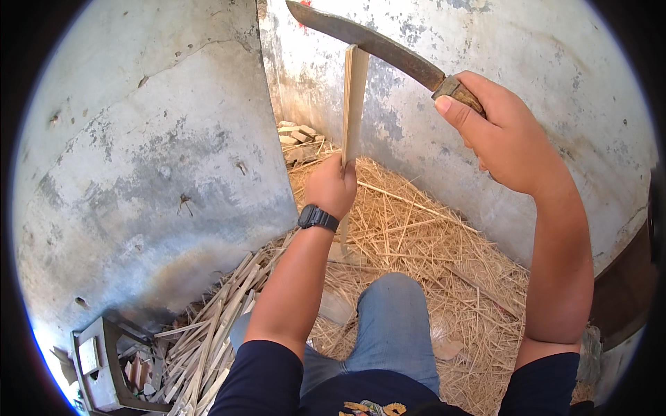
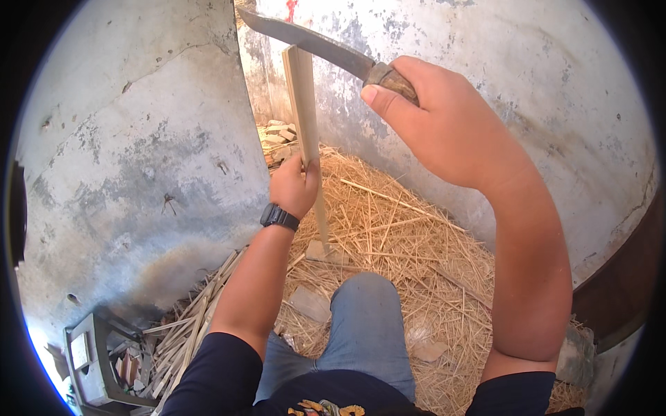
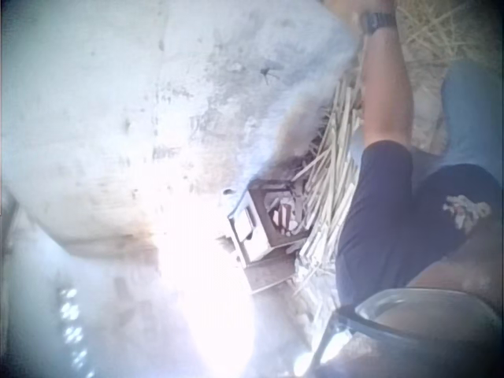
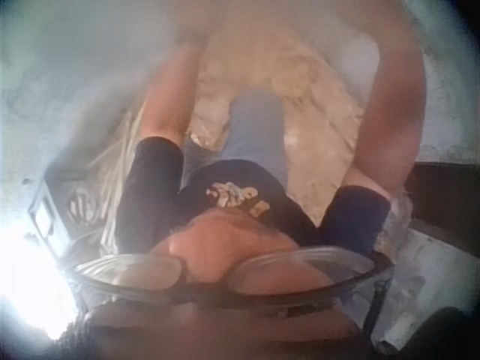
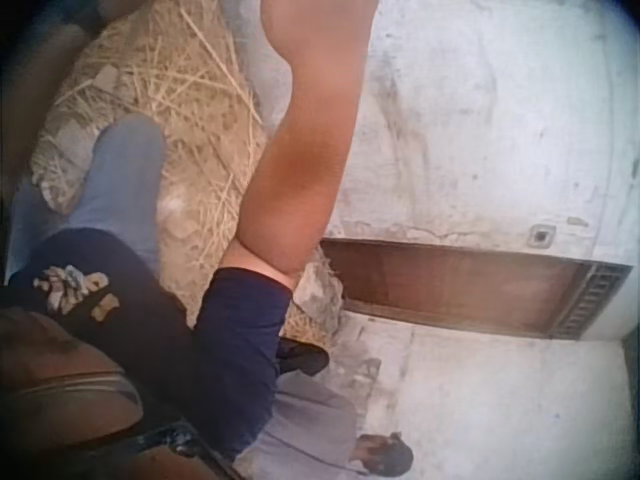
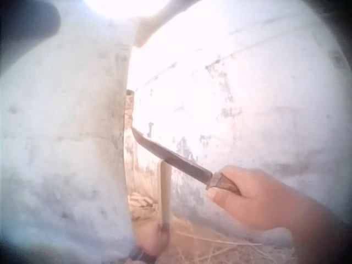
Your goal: The person sits on a straw-covered floor and uses a machete to split long bamboo stalks into thin strips. They hold the stalks against a concrete block and repeatedly strike them with the blade to separate the fibers, accumulating a pile of processed bamboo strips.
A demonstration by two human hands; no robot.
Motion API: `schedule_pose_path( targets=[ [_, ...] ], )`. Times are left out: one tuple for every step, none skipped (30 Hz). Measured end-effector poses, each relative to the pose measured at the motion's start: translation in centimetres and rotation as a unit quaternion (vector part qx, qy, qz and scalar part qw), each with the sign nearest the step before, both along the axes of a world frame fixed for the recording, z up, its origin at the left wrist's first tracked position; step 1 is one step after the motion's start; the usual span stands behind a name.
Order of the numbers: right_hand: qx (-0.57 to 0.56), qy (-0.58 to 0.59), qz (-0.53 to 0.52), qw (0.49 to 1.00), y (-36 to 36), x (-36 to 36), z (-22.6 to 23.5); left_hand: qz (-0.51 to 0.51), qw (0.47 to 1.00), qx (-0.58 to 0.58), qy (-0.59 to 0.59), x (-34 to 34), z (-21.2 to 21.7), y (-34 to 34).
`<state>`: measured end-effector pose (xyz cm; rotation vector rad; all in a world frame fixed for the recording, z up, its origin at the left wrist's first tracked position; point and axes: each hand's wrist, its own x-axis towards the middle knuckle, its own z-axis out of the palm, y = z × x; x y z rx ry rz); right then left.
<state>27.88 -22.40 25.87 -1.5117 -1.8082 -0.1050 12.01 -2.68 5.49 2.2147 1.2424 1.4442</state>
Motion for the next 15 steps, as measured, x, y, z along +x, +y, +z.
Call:
schedule_pose_path(
  targets=[
    [-0.011, 0.007, 0.001, 1.0, 0.0, 0.0, -0.1, -0.004, 1.0, -0.024, 0.015, 0.0, -1.3, -0.2],
    [-0.022, 0.013, 0.002, 1.0, 0.0, 0.1, -0.3, -0.009, 0.998, -0.047, 0.03, 0.1, -3.6, 0.3],
    [-0.01, 0.012, 0.009, 1.0, 0.1, 0.1, -0.2, -0.011, 0.997, -0.069, 0.042, 0.2, -5.5, 1.2],
    [-0.003, 0.011, 0.014, 1.0, 0.2, 0.3, -0.3, -0.004, 0.997, -0.064, 0.031, 0.5, -7.4, 2.3],
    [0.002, 0.01, 0.018, 1.0, 0.4, 0.5, -0.5, 0.004, 0.998, -0.06, 0.02, 0.8, -9.2, 3.8],
    [0.003, 0.019, 0.008, 1.0, 0.5, 0.5, -0.8, 0.015, 0.998, -0.063, 0.014, 0.7, -10.7, 4.5],
    [-0.005, 0.028, -0.014, 1.0, 0.4, 0.6, -1.1, 0.015, 0.995, -0.086, 0.036, 1.4, -10.7, 4.5],
    [-0.01, 0.038, -0.029, 0.999, 0.3, 0.4, -1.2, 0.027, 0.993, -0.09, 0.066, 1.4, -9.8, 4.5],
    [-0.002, 0.067, -0.038, 0.997, 0.2, 0.4, -0.9, 0.034, 0.991, -0.095, 0.093, 1.5, -8.9, 4.3],
    [-0.005, 0.096, -0.063, 0.993, -0.6, -1.0, -0.2, 0.04, 0.993, -0.059, 0.092, 1.1, -8.1, 4.3],
    [-0.003, 0.117, -0.104, 0.988, -2.1, -3.0, 1.6, 0.031, 0.996, -0.02, 0.085, 2.0, -6.8, 4.1],
    [-0.014, 0.132, -0.114, 0.985, -2.0, -3.1, 1.3, 0.026, 0.996, -0.011, 0.086, 2.1, -5.7, 3.8],
    [-0.025, 0.147, -0.125, 0.981, -1.9, -3.2, 1.1, 0.02, 0.996, -0.002, 0.089, 2.0, -4.6, 3.5],
    [-0.052, 0.149, -0.116, 0.981, -1.7, -2.5, 0.5, 0.014, 0.996, 0.009, 0.09, 2.1, -4.5, 3.2],
    [-0.074, 0.151, -0.104, 0.98, -1.3, -1.8, 0.0, 0.011, 0.995, -0.015, 0.096, 2.3, -5.5, 3.4]
  ],
)
